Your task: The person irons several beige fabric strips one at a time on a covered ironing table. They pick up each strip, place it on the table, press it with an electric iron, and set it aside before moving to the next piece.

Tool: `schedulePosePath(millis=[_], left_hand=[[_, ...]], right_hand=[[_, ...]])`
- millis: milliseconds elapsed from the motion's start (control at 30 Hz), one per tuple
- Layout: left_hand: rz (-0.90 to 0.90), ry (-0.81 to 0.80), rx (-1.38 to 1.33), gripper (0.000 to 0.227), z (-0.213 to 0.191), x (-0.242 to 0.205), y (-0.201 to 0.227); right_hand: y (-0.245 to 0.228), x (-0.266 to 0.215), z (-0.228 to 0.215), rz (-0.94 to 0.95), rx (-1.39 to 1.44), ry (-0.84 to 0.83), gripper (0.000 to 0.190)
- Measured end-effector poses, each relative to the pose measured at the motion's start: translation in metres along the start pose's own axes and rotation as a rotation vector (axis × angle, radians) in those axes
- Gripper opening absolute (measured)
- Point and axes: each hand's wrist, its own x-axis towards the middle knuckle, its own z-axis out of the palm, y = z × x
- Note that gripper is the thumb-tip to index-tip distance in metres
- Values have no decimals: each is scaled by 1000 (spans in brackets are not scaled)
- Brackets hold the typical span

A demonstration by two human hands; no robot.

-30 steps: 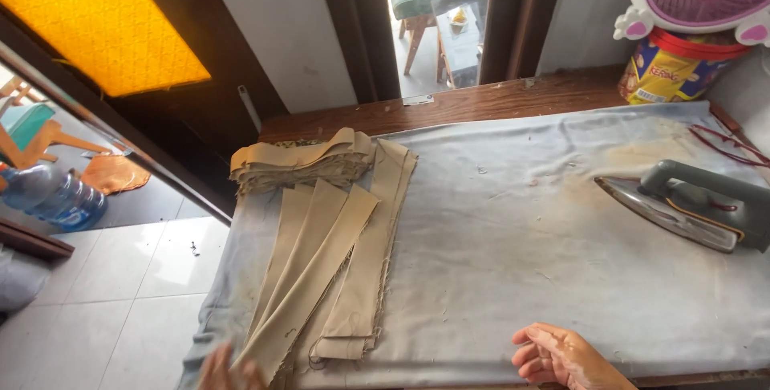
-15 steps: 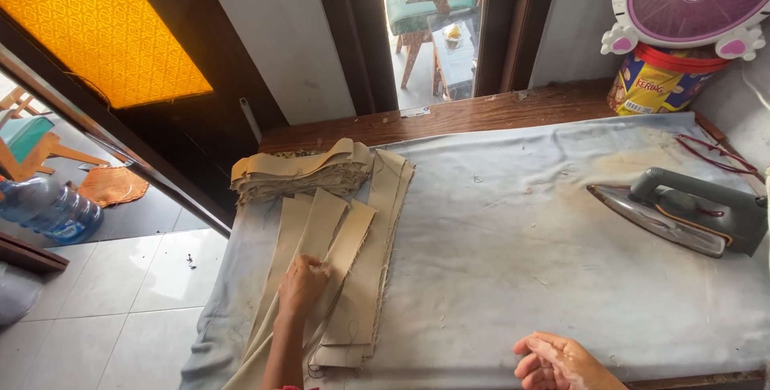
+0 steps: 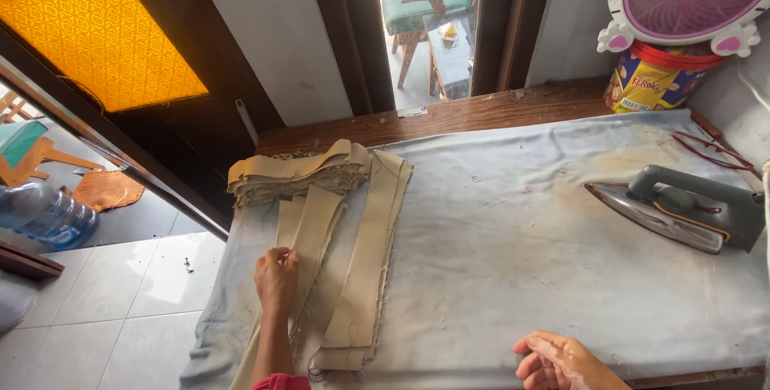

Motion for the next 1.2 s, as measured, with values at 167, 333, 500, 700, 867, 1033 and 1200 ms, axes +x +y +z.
schedulePosePath(millis=[167,333,500,700,867,1033,1200], left_hand=[[-42,-107,129,47,2,6,-1],[64,-71,84,32,-2,18,-23],[-81,-99,51,37,-29,12,-24],[97,122,128,33,-4,-3,-14],[146,-253,261,52,16,-74,44],[354,-161,404,47,44,-90,36],[427,-29,304,35,61,-92,29]], right_hand=[[-1,-3,3,-10,-37,7,33],[4,9,-5,-15,-22,-16,36],[-4,-8,7,11,-31,12,32],[1,1,1,-18,4,-7,32],[-2,-4,4,-40,-64,-5,32],[-3,-7,3,-63,-83,-22,34],[4,6,-5,-78,-72,-31,32]])
